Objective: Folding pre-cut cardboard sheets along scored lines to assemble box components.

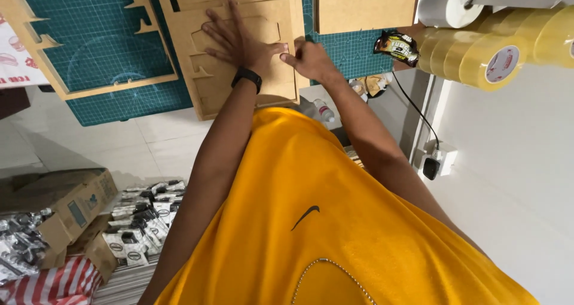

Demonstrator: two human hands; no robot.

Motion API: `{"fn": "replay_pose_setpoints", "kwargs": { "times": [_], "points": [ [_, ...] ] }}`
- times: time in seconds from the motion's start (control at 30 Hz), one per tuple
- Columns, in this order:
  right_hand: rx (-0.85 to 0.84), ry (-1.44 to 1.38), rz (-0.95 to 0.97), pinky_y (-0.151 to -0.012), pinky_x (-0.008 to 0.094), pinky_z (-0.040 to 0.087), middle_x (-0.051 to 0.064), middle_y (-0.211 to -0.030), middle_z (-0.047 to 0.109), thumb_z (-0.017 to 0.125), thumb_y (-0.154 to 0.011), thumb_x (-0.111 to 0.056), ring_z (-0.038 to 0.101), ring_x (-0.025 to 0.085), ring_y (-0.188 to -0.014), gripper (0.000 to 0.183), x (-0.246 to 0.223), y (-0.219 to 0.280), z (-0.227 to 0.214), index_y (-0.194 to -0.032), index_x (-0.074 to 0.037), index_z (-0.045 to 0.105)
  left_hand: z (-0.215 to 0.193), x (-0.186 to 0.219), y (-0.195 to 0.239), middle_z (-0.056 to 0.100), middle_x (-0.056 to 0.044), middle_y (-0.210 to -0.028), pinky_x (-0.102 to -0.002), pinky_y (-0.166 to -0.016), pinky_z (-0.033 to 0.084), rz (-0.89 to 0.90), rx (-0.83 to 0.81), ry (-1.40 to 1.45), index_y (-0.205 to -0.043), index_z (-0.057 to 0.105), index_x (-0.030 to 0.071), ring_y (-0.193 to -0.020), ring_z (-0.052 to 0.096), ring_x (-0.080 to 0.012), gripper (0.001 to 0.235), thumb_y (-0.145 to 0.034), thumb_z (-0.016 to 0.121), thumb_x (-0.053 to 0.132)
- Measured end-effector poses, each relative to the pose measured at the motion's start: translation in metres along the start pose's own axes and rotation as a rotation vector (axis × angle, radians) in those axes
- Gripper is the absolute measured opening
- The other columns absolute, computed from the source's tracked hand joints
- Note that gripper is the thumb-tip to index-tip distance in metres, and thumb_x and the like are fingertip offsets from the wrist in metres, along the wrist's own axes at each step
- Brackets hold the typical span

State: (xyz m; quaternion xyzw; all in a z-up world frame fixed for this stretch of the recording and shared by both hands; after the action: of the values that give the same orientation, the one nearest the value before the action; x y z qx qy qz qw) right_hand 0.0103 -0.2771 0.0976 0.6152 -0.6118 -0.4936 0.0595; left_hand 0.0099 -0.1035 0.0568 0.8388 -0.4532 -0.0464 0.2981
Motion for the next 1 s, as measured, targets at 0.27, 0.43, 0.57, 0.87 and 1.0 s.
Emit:
{"fn": "replay_pose_setpoints", "kwargs": {
  "times": [0.27,0.43,0.57,0.87,1.0],
  "points": [
    [0.106,0.086,-0.069,-0.065,0.041,0.059,0.011,-0.076,0.071,0.074,-0.097,-0.042,0.072,0.026,-0.07,0.034,0.009,-0.014,0.018,-0.097,-0.009,0.076,-0.015,0.003,0.008,-0.031,-0.02,-0.167,-0.08,-0.118,0.001,0.014,-0.066,-0.01,-0.165,-0.017,0.033,-0.157,-0.02,-0.0474,0.176,-0.058,0.112,0.086],
    [0.213,0.161,0.117,-0.057,0.034,0.064,0.006,-0.069,0.071,0.068,-0.097,-0.029,0.072,0.022,-0.066,0.021,-0.008,-0.009,0.033,-0.087,-0.01,0.072,-0.008,0.002,0.009,-0.028,-0.019,-0.169,-0.08,-0.118,-0.002,0.025,-0.003,0.026,-0.166,-0.015,0.033,-0.158,-0.019,-0.047,0.171,-0.06,0.113,0.073],
    [0.439,0.178,0.013,-0.049,0.045,0.054,0.014,-0.072,0.068,0.061,-0.09,-0.012,0.068,0.034,-0.059,0.009,-0.023,-0.004,0.036,-0.084,-0.006,0.059,-0.005,0.003,0.006,-0.025,-0.019,-0.17,-0.082,-0.117,-0.001,0.044,0.058,-0.005,-0.167,-0.01,0.033,-0.157,-0.018,-0.0475,0.161,-0.068,0.107,0.081],
    [-0.191,0.293,0.107,-0.074,0.05,0.052,0.015,-0.093,0.071,0.053,-0.098,-0.068,0.068,0.036,-0.093,0.061,-0.032,0.003,-0.022,-0.105,-0.008,0.059,-0.003,0.001,0.008,-0.026,-0.02,-0.168,-0.081,-0.118,0.005,0.033,0.002,-0.118,-0.165,-0.016,0.035,-0.157,-0.016,-0.0478,0.176,-0.056,0.106,0.101],
    [-0.149,0.362,0.052,-0.063,0.05,0.049,0.019,-0.078,0.065,0.051,-0.103,-0.063,0.064,0.037,-0.076,0.062,-0.01,-0.009,-0.001,-0.084,-0.005,0.056,0.002,-0.001,0.006,-0.026,-0.019,-0.169,-0.082,-0.117,0.004,0.046,0.013,-0.104,-0.165,-0.016,0.035,-0.158,-0.016,-0.0476,0.175,-0.057,0.106,0.1]
  ]
}}
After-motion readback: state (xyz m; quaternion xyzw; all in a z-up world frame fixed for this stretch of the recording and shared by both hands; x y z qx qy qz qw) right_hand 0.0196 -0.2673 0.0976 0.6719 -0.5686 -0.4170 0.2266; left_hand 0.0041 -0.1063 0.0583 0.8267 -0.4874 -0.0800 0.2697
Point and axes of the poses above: each hand's wrist, its own y-axis away from the middle knuckle, its own z-axis out of the palm, x = y × z, the point moved 1 cm from there along -y, towards the middle knuckle
